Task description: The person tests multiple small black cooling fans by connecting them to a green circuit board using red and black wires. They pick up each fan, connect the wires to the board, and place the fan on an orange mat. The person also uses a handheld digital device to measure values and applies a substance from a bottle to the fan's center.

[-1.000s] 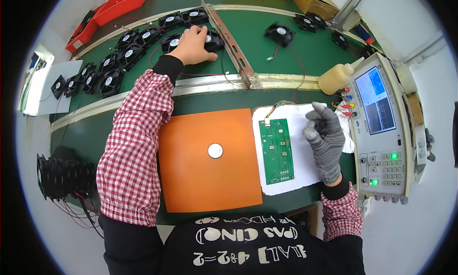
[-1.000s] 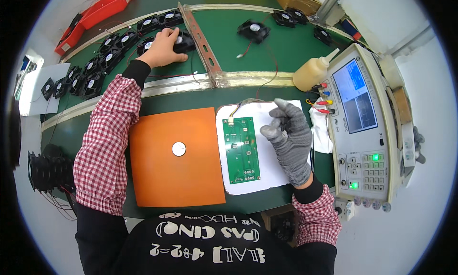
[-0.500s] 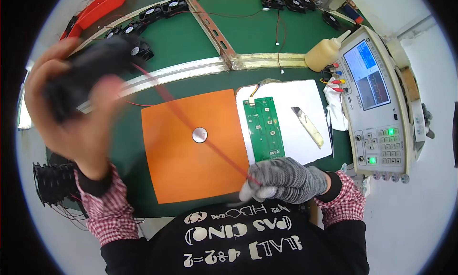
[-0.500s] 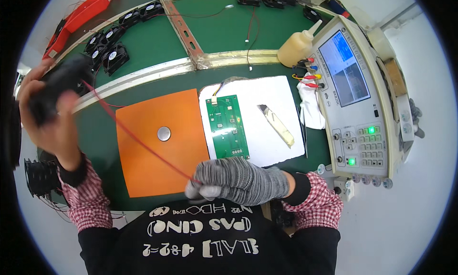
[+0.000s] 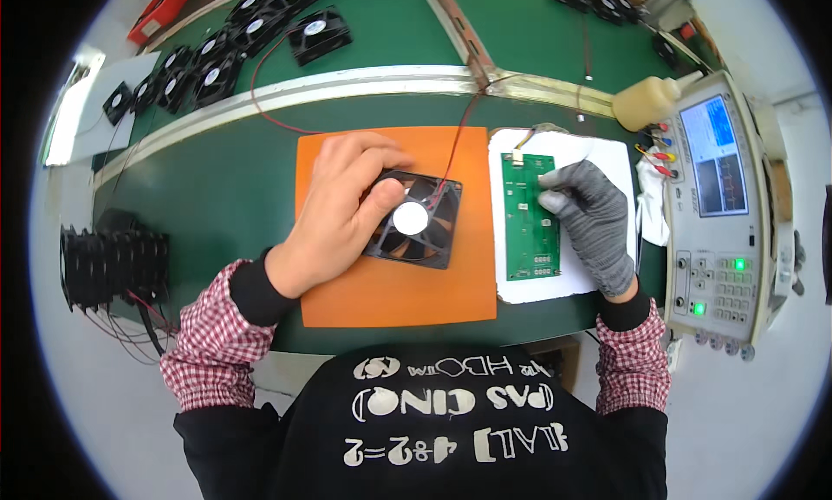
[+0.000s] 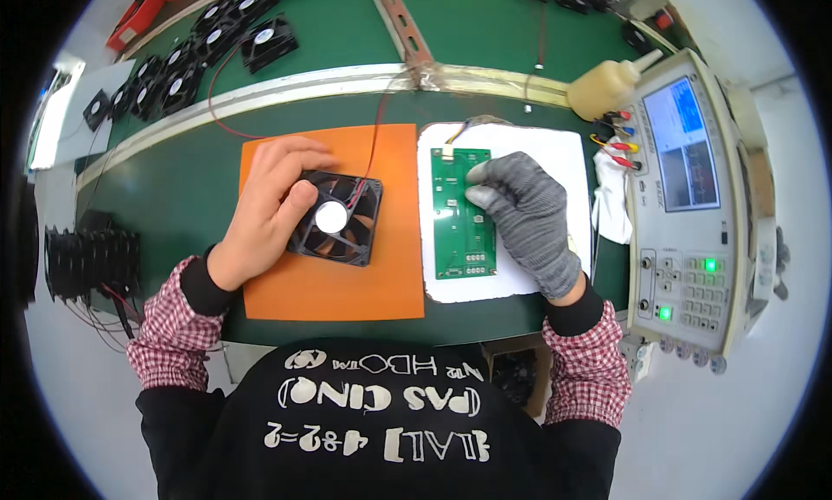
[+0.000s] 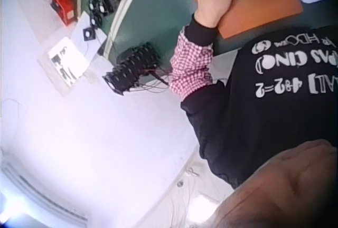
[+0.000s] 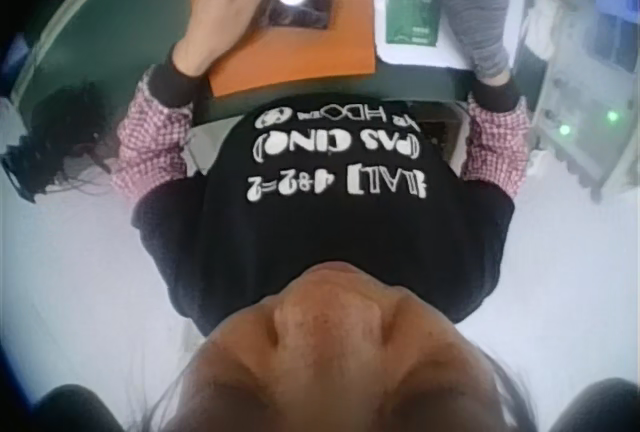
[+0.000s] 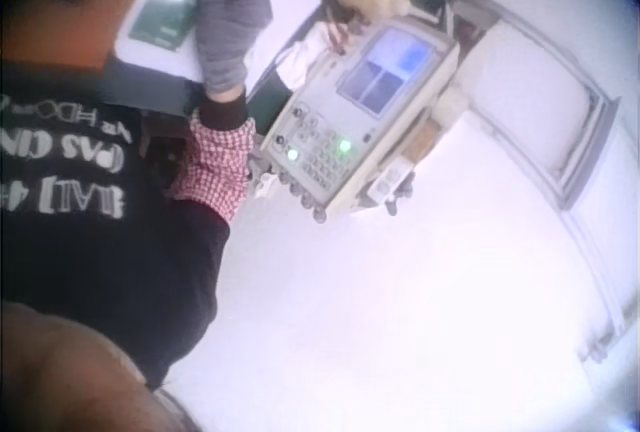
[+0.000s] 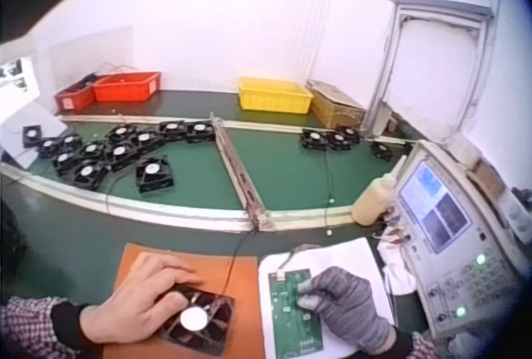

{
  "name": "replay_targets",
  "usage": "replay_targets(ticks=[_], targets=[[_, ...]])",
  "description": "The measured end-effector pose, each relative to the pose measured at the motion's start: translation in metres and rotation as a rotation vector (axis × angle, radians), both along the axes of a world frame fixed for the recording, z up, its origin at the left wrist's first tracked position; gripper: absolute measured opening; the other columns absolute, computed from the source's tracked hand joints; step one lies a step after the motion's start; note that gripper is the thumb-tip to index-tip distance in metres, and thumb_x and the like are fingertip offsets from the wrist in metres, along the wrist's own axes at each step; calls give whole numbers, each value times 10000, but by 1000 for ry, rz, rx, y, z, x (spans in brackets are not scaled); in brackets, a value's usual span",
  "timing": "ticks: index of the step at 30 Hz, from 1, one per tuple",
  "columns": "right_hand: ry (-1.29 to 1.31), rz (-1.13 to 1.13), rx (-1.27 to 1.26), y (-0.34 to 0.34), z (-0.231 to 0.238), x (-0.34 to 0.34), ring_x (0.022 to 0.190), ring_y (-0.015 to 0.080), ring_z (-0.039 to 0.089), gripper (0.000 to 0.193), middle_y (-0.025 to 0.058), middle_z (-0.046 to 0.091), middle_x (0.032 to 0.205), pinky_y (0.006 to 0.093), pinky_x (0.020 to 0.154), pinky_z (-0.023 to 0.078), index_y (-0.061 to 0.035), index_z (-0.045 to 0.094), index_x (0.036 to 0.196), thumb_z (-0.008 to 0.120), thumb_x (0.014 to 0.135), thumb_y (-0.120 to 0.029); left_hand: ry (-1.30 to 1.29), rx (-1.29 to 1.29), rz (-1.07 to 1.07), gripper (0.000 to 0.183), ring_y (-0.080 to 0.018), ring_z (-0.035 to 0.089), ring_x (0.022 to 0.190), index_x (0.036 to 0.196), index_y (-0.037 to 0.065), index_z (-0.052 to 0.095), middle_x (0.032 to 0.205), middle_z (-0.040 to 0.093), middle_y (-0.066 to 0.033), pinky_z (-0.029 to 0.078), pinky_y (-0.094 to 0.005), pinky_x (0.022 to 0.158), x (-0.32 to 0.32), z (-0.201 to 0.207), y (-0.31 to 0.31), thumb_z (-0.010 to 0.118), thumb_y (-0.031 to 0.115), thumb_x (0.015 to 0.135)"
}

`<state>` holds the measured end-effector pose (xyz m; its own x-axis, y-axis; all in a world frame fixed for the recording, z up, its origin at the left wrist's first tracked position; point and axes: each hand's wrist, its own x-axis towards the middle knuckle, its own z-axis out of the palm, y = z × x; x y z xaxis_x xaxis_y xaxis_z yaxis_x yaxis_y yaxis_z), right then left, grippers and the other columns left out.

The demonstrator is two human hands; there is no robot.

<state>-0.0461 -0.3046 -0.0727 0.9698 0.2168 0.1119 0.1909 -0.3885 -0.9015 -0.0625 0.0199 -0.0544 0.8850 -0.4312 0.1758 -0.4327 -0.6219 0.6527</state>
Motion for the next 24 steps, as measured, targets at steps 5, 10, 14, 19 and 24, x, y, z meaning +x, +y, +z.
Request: replay_targets(ticks=[5, 10, 14, 19, 24], targets=[[-131, 93, -75, -4, -1, 1, 824, 185, 660, 172, 58, 677, 875, 287, 762, 529, -48, 701, 988, 709, 834, 26, -31, -18, -158, 1170, -324, 466, 1229, 1451, 31, 403, 1286, 549, -131, 326, -455, 1068, -2, 3, 4, 922, 504, 515], [-464, 238, -358, -5, 3, 4, 819, 270, 670, 204, 87, 676, 878, 337, 752, 546, -74, 706, 971, 725, 785, 8, -127, -16, -170, 1128, -328, 499, 1184, 1456, 49, 398, 1278, 561, -115, 346, -457, 1043, -4, -12, -4, 935, 370, 518], [-363, 216, -356, -4, 6, 4, 817, 267, 667, 205, 83, 671, 875, 347, 748, 542, -82, 704, 961, 730, 776, 2, -481, 158, -208, 965, -338, 540, 1099, 1390, 40, 476, 1231, 570, -123, 400, -452, 979, -6, 1, 1, 905, 352, 585], [-228, 177, -240, -8, 3, 7, 897, 240, 660, 178, 92, 645, 911, 336, 803, 537, -53, 716, 954, 748, 784, -12, -130, -374, 1, 599, -316, 580, 1020, 1171, 0, 584, 1155, 603, -162, 487, -415, 871, -48, 51, -7, 827, 358, 756], [-151, 161, -165, -14, -4, 9, 911, 252, 669, 147, 99, 655, 927, 355, 819, 549, -60, 737, 934, 763, 790, -48, -10, -365, 97, 638, -323, 612, 942, 1164, -26, 541, 1138, 582, -210, 539, -415, 818, -65, 60, -5, 718, 492, 837]])
